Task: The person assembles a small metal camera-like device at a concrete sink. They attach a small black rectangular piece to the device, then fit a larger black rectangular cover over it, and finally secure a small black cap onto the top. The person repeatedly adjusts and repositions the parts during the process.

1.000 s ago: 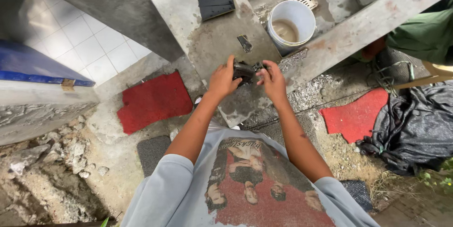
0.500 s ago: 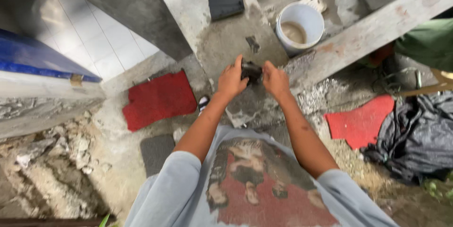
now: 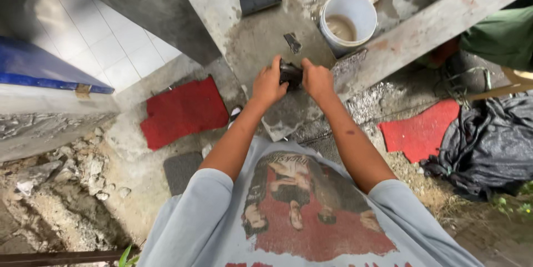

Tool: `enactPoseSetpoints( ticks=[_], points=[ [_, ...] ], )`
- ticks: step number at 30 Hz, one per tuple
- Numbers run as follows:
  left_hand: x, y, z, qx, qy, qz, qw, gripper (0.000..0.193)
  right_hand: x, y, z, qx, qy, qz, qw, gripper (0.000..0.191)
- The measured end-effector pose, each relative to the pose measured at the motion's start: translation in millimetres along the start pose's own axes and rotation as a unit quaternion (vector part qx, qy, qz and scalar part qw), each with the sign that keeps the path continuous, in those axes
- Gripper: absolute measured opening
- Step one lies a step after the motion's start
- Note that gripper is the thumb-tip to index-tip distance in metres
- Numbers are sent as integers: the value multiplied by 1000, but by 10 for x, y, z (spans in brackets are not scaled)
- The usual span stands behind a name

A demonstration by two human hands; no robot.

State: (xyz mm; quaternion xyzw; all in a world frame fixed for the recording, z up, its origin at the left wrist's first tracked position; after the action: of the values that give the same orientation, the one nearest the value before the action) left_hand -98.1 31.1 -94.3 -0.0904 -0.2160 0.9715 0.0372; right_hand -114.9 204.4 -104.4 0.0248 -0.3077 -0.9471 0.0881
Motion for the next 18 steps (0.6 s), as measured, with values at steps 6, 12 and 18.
enactPoseSetpoints(
  ticks=[6,12,18],
  points=[
    [-3,-12,11,-12,-17,6,1000,93,47,94,96,-20,21,-3,1000,10],
    [-3,-34,-37,-20,-11,21,1000,92,9,110,139,-13,10,-8,1000,12],
    [-23,-22,-67,-21,-43,-18,999,92,29,135,144,-15,3,12,1000,10]
  ],
)
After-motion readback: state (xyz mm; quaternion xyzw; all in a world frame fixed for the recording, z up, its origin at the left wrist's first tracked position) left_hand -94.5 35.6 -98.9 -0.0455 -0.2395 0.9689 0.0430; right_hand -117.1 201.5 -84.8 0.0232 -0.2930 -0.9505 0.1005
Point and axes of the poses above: each hand's wrist, its own x-axis towards the middle knuckle, its own z-axis out of the back of the hand, y = z × x, the point moved 1 cm from there along x, towards the middle knuckle, and after that the axes turned 13 degrees about x, right-handed, at the moved point
